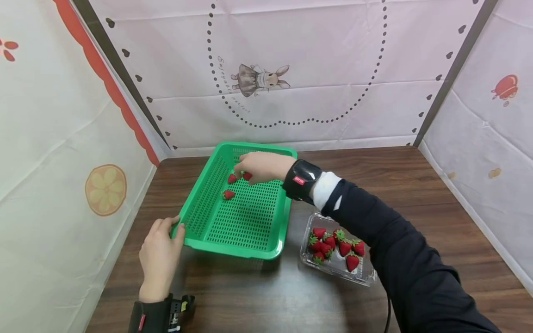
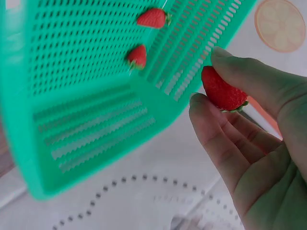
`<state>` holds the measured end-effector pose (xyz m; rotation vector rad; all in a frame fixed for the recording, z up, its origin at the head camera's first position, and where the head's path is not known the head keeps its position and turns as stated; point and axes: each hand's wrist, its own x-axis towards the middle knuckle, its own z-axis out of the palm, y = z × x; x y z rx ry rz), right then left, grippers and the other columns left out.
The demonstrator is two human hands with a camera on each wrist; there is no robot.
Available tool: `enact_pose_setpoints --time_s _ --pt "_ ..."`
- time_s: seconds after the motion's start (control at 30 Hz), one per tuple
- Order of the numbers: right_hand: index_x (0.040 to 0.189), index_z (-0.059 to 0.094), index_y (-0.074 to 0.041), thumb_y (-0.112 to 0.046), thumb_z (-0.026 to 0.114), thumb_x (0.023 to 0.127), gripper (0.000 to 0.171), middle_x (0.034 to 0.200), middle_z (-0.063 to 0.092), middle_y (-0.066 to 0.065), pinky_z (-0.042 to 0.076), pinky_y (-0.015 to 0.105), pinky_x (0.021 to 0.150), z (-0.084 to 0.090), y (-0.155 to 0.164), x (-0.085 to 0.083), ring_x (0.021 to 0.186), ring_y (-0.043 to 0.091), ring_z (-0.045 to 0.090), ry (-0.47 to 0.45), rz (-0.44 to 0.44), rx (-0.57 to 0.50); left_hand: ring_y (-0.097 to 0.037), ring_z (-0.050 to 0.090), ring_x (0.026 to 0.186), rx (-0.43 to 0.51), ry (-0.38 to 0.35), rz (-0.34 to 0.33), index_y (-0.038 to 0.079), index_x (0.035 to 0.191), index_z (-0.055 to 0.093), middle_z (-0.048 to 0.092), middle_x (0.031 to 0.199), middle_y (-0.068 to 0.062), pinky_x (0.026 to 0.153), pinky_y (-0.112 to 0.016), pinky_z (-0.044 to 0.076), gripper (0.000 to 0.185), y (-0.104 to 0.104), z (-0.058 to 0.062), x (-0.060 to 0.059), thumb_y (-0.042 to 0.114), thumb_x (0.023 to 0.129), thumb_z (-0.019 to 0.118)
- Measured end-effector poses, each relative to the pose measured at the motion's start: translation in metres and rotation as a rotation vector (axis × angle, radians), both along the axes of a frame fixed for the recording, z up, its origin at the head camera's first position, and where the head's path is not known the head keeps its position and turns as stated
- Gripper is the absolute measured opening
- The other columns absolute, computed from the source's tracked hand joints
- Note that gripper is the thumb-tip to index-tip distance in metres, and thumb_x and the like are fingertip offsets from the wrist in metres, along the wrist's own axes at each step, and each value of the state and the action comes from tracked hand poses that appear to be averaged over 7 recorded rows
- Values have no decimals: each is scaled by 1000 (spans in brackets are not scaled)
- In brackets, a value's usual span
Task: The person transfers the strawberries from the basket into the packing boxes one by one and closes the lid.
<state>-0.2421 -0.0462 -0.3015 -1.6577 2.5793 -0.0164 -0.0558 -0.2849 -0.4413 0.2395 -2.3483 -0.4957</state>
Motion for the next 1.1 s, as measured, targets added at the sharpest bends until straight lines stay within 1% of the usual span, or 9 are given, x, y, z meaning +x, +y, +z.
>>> enact_pose_setpoints --time_s 0.13,0.23,0.33,0.5,0.67,0.73,0.87,0.93,1.1 --pt "119 69 -13 -8 73 92 28 120 62 5 49 31 91 4 31 -3 109 20 58 -14 -14 -43 -25 49 54 5 -1 -6 -4 111 72 67 97 -20 40 -32 33 22 0 -1 -1 8 92 70" --pt "118 69 -12 -9 73 92 27 116 62 6 49 34 88 3 57 -6 100 20 57 -13 -21 -67 -26 51 56 10 -6 -9 -3 111 72 67 98 -20 41 -32 34 22 1 -3 0 8 92 70" --pt "114 69 -13 -9 74 91 24 112 63 7 50 35 87 -1 83 -7 97 21 58 10 -29 -89 -26 51 55 12 7 -14 -4 110 72 67 96 -20 41 -33 34 21 2 -4 0 7 91 70" --pt "116 69 -15 -5 73 91 28 108 64 3 50 36 88 -16 126 -6 98 20 59 13 -106 -110 -26 51 53 -2 49 -31 -5 108 72 66 94 -20 39 -32 33 20 1 -1 -2 6 91 70" --pt "112 69 -12 -7 79 86 28 102 63 5 53 38 83 -37 162 -3 93 21 62 -18 -187 -89 -27 54 55 1 52 -34 -5 108 73 67 95 -21 40 -31 33 21 1 -2 -3 6 91 70" --pt "110 69 -11 -8 80 85 27 102 64 6 54 38 81 -45 174 0 92 22 63 -25 -214 -79 -27 54 56 5 47 -32 -5 109 73 67 96 -21 40 -30 32 21 1 -2 -4 6 91 70" --pt "114 72 -10 -7 80 85 31 106 65 8 56 39 82 -62 193 11 95 23 66 -34 -235 -59 -26 54 57 8 39 -32 -4 109 73 67 97 -21 40 -29 32 21 0 -3 -4 6 91 71" --pt "114 72 -11 -7 81 85 31 107 65 7 57 39 82 -70 201 18 95 22 66 -26 -226 -46 -26 54 57 6 39 -36 -5 109 73 67 97 -21 40 -28 32 21 0 -4 -5 6 91 71" --pt "112 72 -11 -4 83 82 32 101 63 5 58 34 78 -87 210 38 84 16 65 6 -163 -45 -27 54 57 2 51 -39 -6 109 73 66 94 -22 40 -29 31 21 1 -4 -6 6 91 71"
